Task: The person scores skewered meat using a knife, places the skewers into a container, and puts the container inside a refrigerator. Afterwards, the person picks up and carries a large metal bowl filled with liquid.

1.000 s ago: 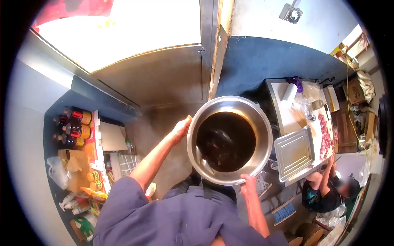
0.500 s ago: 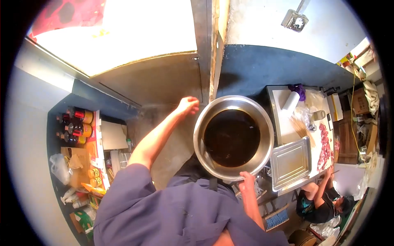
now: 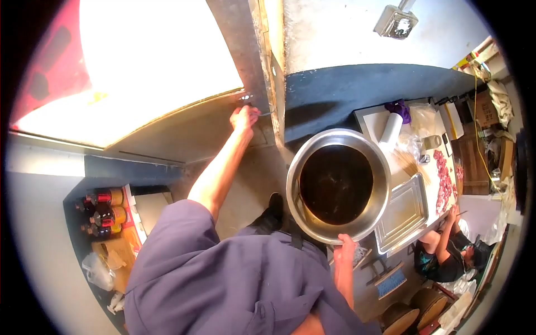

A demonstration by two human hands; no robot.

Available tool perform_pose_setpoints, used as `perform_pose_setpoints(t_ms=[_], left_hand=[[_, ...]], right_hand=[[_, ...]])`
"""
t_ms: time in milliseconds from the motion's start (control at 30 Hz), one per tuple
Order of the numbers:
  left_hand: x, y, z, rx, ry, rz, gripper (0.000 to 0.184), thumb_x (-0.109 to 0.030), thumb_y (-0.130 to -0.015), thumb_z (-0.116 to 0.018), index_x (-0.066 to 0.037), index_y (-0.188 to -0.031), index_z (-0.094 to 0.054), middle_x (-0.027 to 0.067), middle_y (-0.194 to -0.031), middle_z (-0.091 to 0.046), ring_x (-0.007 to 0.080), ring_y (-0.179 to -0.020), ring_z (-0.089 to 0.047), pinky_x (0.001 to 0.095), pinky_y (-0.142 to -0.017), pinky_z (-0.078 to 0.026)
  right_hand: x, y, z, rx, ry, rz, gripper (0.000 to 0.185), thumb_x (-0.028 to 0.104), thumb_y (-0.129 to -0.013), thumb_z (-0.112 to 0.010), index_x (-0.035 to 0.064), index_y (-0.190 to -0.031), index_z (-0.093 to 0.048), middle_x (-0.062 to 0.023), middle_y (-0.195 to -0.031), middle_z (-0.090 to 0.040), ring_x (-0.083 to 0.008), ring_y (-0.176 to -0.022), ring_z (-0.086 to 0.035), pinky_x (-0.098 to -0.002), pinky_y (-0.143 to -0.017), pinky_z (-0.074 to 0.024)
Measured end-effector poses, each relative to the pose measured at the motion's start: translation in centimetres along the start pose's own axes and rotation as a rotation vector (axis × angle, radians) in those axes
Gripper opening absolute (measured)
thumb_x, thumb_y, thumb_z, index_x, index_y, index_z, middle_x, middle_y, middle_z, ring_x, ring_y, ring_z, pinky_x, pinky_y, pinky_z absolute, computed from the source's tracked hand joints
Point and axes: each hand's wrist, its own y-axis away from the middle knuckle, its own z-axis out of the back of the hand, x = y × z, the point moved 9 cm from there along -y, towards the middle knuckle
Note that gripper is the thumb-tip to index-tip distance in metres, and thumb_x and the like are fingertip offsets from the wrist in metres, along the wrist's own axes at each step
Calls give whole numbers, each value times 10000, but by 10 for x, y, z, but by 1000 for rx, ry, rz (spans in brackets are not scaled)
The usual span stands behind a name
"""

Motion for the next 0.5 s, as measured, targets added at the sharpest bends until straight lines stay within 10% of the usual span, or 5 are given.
perform_pose_setpoints(t_ms=[500], left_hand=[[3, 118, 56, 139, -594, -198, 70, -135, -793, -574, -67, -805, -569, -12, -634, -486, 91, -480, -428, 260, -395, -368]], right_hand=[[38, -43, -3, 148, 137, -59, 278, -74, -648, -607, -58, -922, -561, -98, -849, -592, -221, -765, -593, -344, -689, -500]])
